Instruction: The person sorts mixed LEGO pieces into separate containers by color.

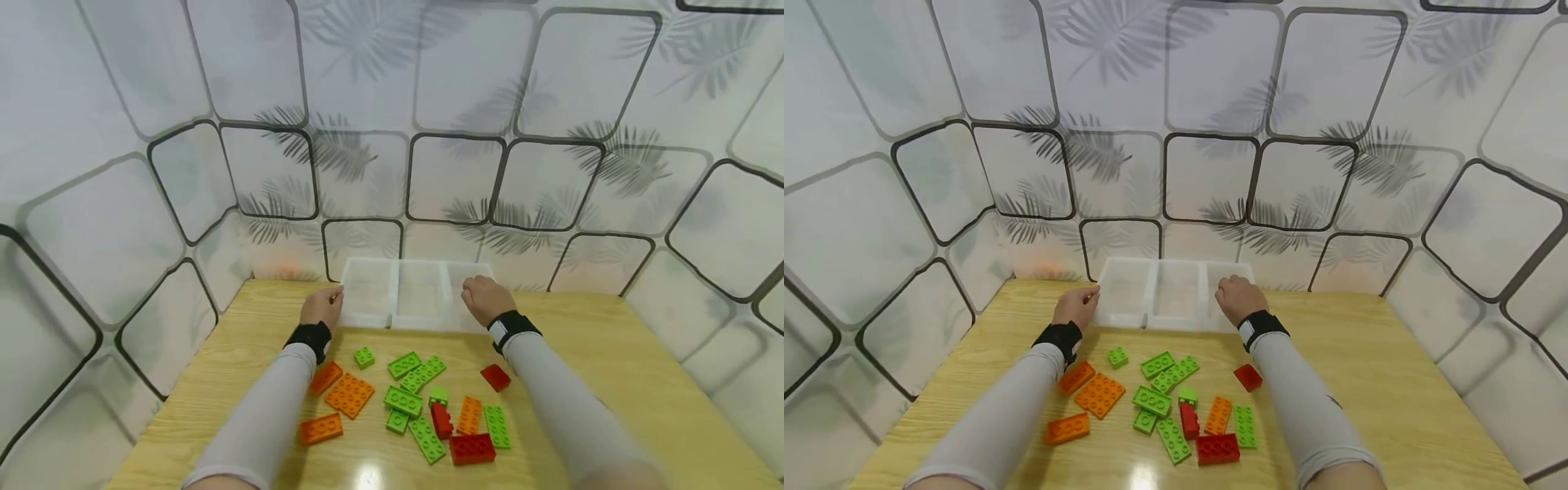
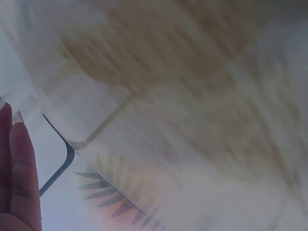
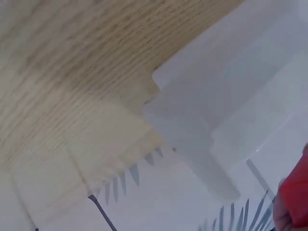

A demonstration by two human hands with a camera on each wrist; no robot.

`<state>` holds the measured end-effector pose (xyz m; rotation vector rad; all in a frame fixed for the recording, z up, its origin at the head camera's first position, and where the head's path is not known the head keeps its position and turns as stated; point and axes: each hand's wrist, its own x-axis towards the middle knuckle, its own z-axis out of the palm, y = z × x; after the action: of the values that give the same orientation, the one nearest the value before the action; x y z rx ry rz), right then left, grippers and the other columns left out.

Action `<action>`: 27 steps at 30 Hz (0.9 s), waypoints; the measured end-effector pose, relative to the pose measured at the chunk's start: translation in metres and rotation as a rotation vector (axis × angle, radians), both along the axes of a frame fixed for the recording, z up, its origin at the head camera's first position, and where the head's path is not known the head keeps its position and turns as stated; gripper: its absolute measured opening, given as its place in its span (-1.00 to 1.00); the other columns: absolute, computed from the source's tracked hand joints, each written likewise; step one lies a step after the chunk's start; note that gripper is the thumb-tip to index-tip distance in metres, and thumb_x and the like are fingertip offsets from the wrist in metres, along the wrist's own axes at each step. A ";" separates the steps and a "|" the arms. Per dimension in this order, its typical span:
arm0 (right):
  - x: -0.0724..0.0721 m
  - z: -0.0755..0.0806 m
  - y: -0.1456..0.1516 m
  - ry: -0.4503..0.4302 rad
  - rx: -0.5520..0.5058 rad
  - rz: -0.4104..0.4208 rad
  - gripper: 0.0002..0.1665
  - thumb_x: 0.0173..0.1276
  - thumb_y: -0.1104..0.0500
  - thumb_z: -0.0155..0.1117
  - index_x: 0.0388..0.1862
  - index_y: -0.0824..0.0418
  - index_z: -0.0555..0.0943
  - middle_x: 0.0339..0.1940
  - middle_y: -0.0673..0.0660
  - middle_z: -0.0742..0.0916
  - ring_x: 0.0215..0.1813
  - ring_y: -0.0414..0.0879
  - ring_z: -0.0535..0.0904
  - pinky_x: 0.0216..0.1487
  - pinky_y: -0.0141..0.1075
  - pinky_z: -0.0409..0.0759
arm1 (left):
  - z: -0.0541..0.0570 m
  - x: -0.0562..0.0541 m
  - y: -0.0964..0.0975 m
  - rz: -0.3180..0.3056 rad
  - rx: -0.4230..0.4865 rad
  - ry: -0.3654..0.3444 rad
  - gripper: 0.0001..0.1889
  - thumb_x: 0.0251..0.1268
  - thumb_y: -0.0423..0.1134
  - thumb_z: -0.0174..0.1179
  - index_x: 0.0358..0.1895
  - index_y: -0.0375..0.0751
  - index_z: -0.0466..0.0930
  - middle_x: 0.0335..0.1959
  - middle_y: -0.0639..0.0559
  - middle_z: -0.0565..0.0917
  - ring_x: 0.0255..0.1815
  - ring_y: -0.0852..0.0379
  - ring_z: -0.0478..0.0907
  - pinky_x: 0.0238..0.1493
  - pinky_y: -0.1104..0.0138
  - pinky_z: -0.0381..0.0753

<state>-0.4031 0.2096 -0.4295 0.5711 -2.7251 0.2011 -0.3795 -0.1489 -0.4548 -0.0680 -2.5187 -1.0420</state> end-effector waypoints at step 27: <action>-0.014 -0.033 -0.005 -0.206 0.141 0.060 -0.56 0.48 0.32 -0.09 0.23 0.53 0.45 0.17 0.46 0.57 0.24 0.33 0.45 0.29 0.04 0.34 | 0.001 0.005 0.005 0.131 -0.070 -0.076 -0.73 0.39 -0.15 0.20 0.09 0.05 0.69 -0.06 -0.05 0.73 -0.27 -0.10 0.67 -0.50 0.21 0.43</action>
<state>-0.4167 0.2043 -0.4627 0.7086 -2.9408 0.0866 -0.3748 -0.1442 -0.4537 0.1171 -2.5889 -0.9214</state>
